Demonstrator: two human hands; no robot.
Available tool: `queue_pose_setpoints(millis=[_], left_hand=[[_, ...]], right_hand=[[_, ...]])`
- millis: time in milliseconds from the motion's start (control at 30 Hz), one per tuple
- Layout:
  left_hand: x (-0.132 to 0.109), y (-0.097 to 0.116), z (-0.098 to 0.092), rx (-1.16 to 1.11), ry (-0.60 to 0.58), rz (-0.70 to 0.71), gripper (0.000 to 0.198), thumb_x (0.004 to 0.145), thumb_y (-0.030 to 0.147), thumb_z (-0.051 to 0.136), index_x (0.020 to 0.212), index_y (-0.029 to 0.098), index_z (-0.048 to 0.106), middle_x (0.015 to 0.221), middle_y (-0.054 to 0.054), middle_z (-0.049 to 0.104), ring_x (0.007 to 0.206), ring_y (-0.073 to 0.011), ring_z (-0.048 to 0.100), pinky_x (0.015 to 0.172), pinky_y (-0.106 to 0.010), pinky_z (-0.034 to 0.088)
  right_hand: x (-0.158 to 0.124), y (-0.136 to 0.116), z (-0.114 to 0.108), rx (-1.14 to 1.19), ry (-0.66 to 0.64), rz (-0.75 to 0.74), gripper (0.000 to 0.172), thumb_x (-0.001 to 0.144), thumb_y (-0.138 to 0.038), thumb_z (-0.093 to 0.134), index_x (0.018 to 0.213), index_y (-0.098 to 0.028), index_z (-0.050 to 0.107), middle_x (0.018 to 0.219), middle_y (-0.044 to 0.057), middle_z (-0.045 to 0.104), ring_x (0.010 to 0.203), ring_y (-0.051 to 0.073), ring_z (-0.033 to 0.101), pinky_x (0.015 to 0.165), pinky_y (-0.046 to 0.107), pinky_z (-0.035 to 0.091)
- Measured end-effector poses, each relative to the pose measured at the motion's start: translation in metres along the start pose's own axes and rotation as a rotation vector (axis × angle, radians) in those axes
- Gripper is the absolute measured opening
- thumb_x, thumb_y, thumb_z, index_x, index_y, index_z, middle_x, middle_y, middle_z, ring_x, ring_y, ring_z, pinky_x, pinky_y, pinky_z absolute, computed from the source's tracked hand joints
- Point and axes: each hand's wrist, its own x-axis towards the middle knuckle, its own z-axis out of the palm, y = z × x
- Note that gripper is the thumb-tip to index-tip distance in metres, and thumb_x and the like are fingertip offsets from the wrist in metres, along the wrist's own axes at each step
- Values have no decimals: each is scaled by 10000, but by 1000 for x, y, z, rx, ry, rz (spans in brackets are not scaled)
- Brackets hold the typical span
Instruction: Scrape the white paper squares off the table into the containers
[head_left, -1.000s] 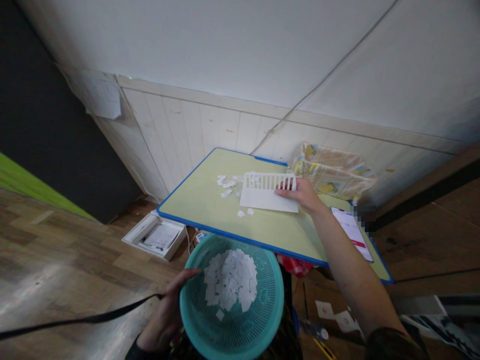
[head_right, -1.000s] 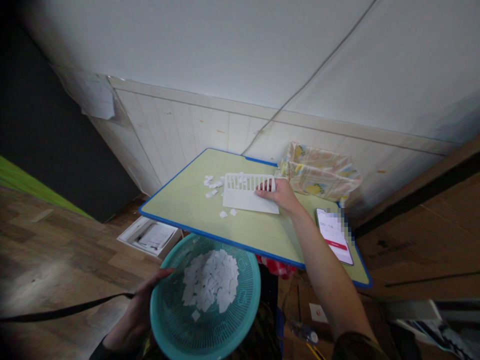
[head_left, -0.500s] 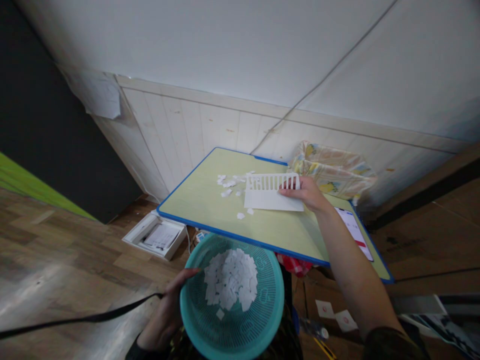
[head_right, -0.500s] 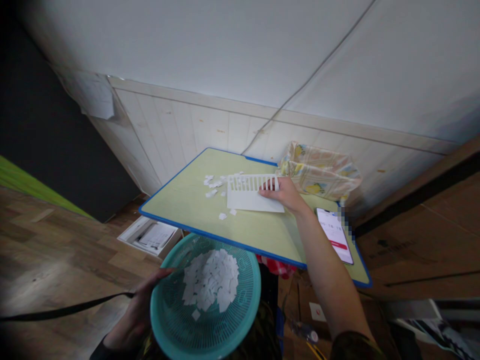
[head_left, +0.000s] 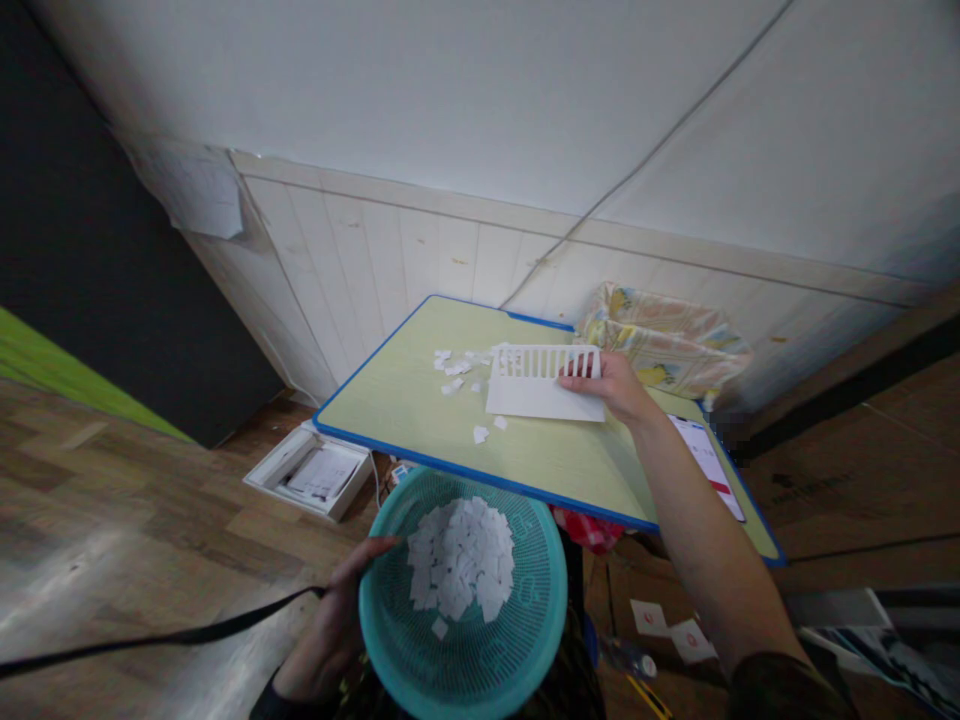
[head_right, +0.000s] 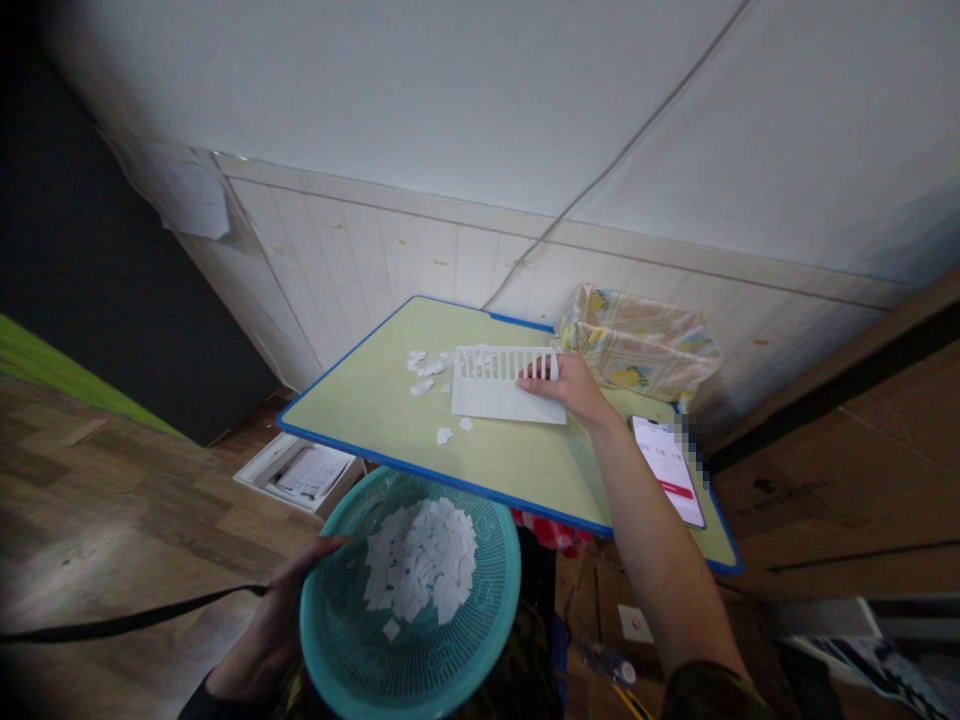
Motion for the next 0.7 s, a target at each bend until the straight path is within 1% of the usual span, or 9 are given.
queue_pose_setpoints(millis=[100, 133, 333, 400, 567, 700], left_hand=[[0, 0, 0, 19, -16, 14, 113, 802, 142, 647, 719, 110, 717, 619, -77, 772, 506, -202, 687, 549, -314, 575], [1, -1, -1, 18, -17, 13, 123, 807, 139, 641, 715, 110, 718, 619, -78, 771, 507, -203, 688, 556, -316, 576], [3, -1, -6, -28, 2, -9, 104, 799, 134, 672, 705, 124, 716, 604, -36, 768, 515, -166, 693, 539, -254, 568], [2, -2, -6, -27, -6, -2, 87, 796, 132, 678, 720, 125, 719, 617, -33, 774, 525, -166, 699, 545, -251, 570], [2, -2, -5, 12, -34, 22, 81, 803, 150, 675, 746, 119, 723, 636, -51, 779, 531, -179, 699, 553, -271, 574], [3, -2, -7, 8, -30, 22, 77, 799, 159, 686, 744, 119, 722, 638, -48, 778, 539, -178, 700, 556, -268, 569]], right_hand=[[-1, -3, 0, -15, -92, 2, 366, 620, -459, 830, 810, -163, 725, 786, 45, 712, 694, 192, 624, 653, 311, 487], [-1, -3, 0, -26, -105, 1, 363, 626, -458, 827, 812, -164, 727, 789, 45, 713, 698, 192, 625, 660, 313, 488], [-1, -3, -4, -45, 2, 1, 360, 622, -451, 833, 799, -157, 721, 762, 43, 700, 675, 184, 611, 636, 306, 471], [-1, -3, -4, -44, -8, -1, 362, 622, -454, 832, 802, -159, 723, 763, 43, 700, 679, 188, 614, 638, 308, 472], [-4, -8, 0, -12, -82, 12, 358, 622, -453, 832, 801, -162, 725, 776, 43, 707, 692, 190, 624, 664, 314, 484], [-4, -10, -1, 5, -73, 6, 358, 625, -451, 831, 801, -159, 721, 790, 46, 706, 702, 190, 624, 664, 313, 486]])
